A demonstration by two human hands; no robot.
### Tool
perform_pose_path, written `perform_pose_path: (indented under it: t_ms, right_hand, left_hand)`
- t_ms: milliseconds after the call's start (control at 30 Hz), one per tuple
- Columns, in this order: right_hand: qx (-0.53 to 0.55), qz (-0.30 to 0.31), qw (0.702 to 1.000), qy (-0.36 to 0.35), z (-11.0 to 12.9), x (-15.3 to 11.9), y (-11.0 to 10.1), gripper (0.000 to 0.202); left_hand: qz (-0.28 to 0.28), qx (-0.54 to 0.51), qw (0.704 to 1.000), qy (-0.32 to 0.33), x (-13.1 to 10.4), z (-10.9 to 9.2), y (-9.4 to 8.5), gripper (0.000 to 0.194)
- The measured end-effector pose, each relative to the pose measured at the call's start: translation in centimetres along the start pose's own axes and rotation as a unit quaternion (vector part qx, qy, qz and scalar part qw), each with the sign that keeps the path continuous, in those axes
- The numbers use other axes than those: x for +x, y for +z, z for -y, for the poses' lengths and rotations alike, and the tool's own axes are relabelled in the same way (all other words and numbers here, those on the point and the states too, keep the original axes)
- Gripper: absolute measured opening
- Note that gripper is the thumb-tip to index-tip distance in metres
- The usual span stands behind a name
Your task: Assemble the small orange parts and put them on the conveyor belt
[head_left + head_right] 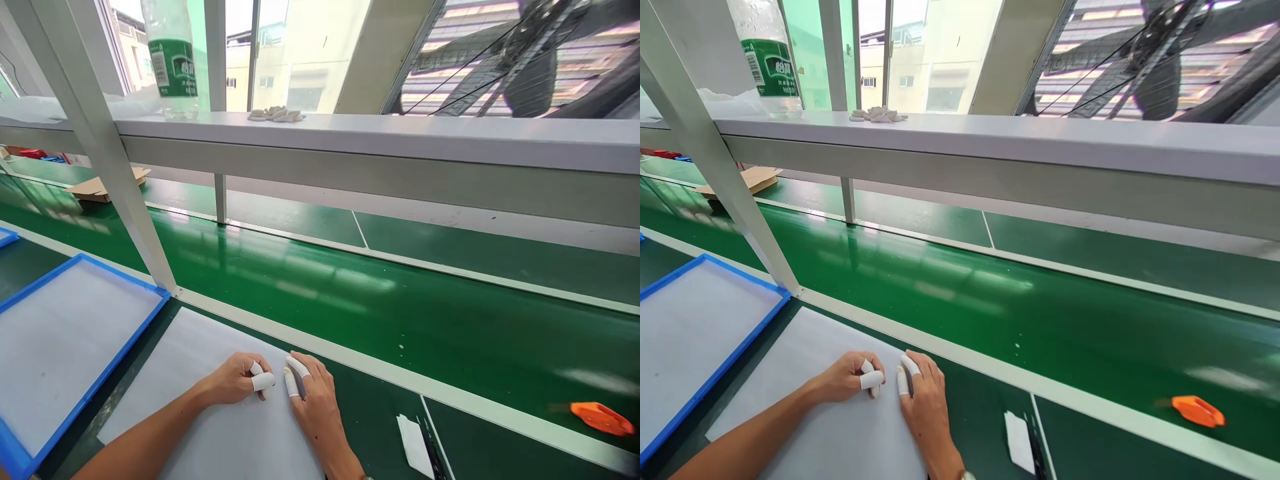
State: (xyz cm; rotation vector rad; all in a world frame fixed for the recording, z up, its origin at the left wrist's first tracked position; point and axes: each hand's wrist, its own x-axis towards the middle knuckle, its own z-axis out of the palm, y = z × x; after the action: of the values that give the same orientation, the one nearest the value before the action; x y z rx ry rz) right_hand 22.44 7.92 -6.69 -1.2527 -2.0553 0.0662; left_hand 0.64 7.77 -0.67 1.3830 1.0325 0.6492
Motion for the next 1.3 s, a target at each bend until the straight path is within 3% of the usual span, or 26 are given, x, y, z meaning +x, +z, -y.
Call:
perform_pose_path:
  t_ms: [167, 300, 467, 600, 767, 933, 1100, 1300]
  right_hand:
    - [0.017, -0.008, 1.000, 0.005, -0.1, 0.2, 0.3, 0.024]
    - [0.044, 0.003, 0.998, 0.045, 1.2, 0.7, -0.4, 0.025]
    - [0.047, 0.039, 0.996, 0.062, 2.6, 1.3, -2.3, 0.028]
    - [0.034, 0.032, 0.996, 0.072, 1.7, 0.5, -5.5, 0.032]
    - [-0.002, -0.058, 0.985, 0.165, -3.4, -2.8, -11.8, 0.034]
    - [-0.068, -0.129, 0.944, 0.295, -11.3, -7.7, -16.6, 0.041]
    - [-0.118, -0.159, 0.903, 0.380, -17.1, -10.1, -17.9, 0.060]
    - [-0.140, -0.179, 0.874, 0.429, -22.2, -7.1, -17.3, 0.073]
  left_hand:
    - [-0.019, 0.040, 0.999, 0.032, 0.1, 1.0, 0.5, 0.032]
    - [-0.011, 0.055, 0.996, 0.064, -0.4, 0.9, 0.9, 0.030]
    - [-0.002, 0.158, 0.979, 0.126, -0.8, 1.0, 1.1, 0.026]
    - [0.026, 0.251, 0.957, 0.143, -0.7, 1.4, 0.9, 0.020]
    - [0.067, 0.311, 0.939, 0.129, -0.5, 1.6, 0.4, 0.018]
    - [0.035, 0.383, 0.916, 0.112, 0.0, 0.9, 1.5, 0.016]
    - [-0.056, 0.421, 0.894, 0.145, 0.2, 1.4, 3.4, 0.009]
    - [-0.090, 0.404, 0.893, 0.176, 0.4, 3.6, 3.4, 0.010]
